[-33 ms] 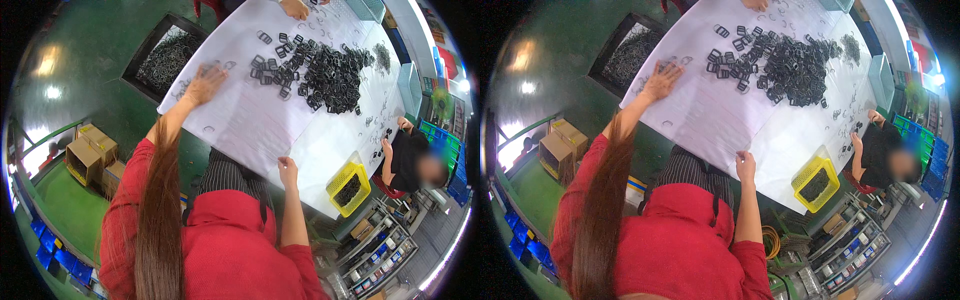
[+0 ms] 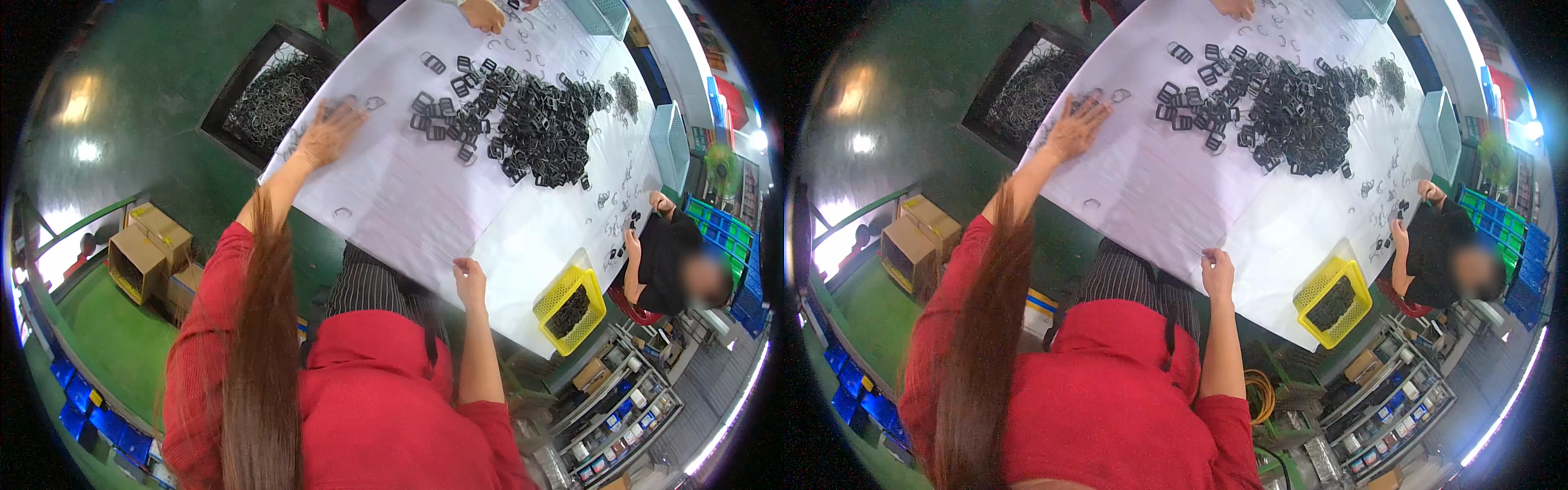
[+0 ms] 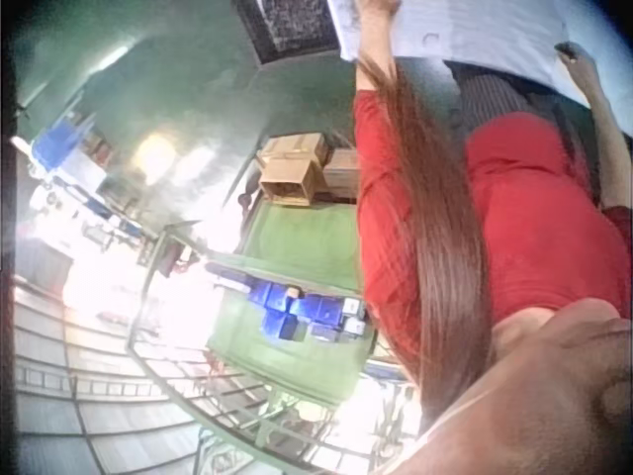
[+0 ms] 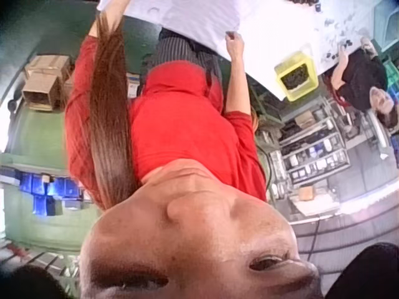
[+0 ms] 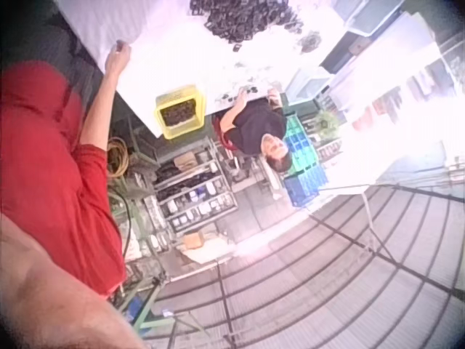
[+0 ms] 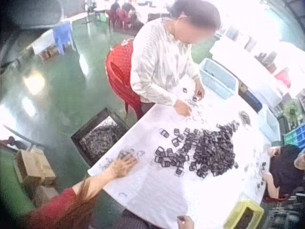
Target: The person sits at a table and separates small black plastic buckles from metal hooks by hand. The buckles are placed into a yellow basket while the metal hooks are gathered into a pile on the table. The person continues this sorting process until the table is cleared of mixed parts.
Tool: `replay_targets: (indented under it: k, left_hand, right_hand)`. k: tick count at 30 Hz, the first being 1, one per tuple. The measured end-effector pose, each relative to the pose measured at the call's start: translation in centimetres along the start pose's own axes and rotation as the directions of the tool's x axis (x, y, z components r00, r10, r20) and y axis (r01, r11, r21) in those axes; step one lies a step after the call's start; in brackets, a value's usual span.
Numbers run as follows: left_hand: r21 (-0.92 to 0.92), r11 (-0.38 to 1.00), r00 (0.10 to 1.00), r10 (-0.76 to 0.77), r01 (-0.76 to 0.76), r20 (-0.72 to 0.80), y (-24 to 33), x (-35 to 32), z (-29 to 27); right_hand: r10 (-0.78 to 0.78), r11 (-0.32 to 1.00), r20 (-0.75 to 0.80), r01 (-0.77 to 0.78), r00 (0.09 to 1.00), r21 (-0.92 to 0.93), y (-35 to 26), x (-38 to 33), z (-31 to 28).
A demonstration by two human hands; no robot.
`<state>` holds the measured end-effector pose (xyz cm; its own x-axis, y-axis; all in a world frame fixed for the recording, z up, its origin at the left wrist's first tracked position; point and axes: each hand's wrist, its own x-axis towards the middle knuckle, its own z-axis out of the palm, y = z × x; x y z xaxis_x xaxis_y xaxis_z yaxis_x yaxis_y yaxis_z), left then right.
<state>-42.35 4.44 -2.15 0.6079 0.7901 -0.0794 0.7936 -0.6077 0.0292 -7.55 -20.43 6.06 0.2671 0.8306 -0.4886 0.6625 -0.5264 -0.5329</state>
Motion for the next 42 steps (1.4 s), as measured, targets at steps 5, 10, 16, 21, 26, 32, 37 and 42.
replay_targets:
  k: [5, 10, 16, 21, 26, 32, 37, 42]
  left_hand:
    - [0.032, 0.995, 0.983, -0.089, 0.095, -0.158, -7.8, -0.2, 0.0]
    - [-0.036, 0.884, 0.845, -0.457, 0.466, -0.279, -7.8, -0.7, 0.3]
    - [-0.258, 0.909, 0.944, 0.327, -0.328, -0.049, 7.1, -7.9, 1.4]
    - [-0.150, 0.970, 0.967, 0.214, -0.193, 0.138, 4.1, -7.4, 1.8]
    - [-0.187, 0.802, 0.753, -0.597, 0.567, -0.276, -4.2, -1.5, 1.5]
    - [-0.224, 0.974, 0.998, -0.044, 0.032, -0.048, 0.6, 5.1, -0.1]
    - [-0.131, 0.733, 0.709, -0.679, 0.667, -0.191, 1.6, 6.9, 1.2]
    - [-0.529, 0.793, 0.809, -0.507, 0.302, -0.298, 6.7, 10.8, 3.0]
  right_hand:
    - [-0.018, 0.999, -0.003, 0.019, 1.000, 0.043, -0.9, 1.0, -0.3]
    - [0.042, 0.999, 0.010, -0.042, 0.999, -0.019, -1.5, 2.0, -1.2]
    - [0.019, 1.000, 0.030, -0.019, 0.999, 0.003, -2.8, 2.9, 0.2]
    - [-0.002, 1.000, 0.014, 0.001, 1.000, 0.018, -3.2, 2.7, 0.2]
    - [0.028, 0.998, -0.033, -0.026, 0.999, 0.053, -1.5, 2.6, -0.3]
    - [0.061, 0.994, -0.043, -0.057, 0.997, 0.096, -0.7, 2.6, 0.0]
    - [0.102, 0.986, -0.042, -0.096, 0.994, 0.133, 0.9, 2.5, -0.4]
    - [0.127, 0.974, -0.014, -0.122, 0.992, 0.190, 3.1, 3.5, -0.1]
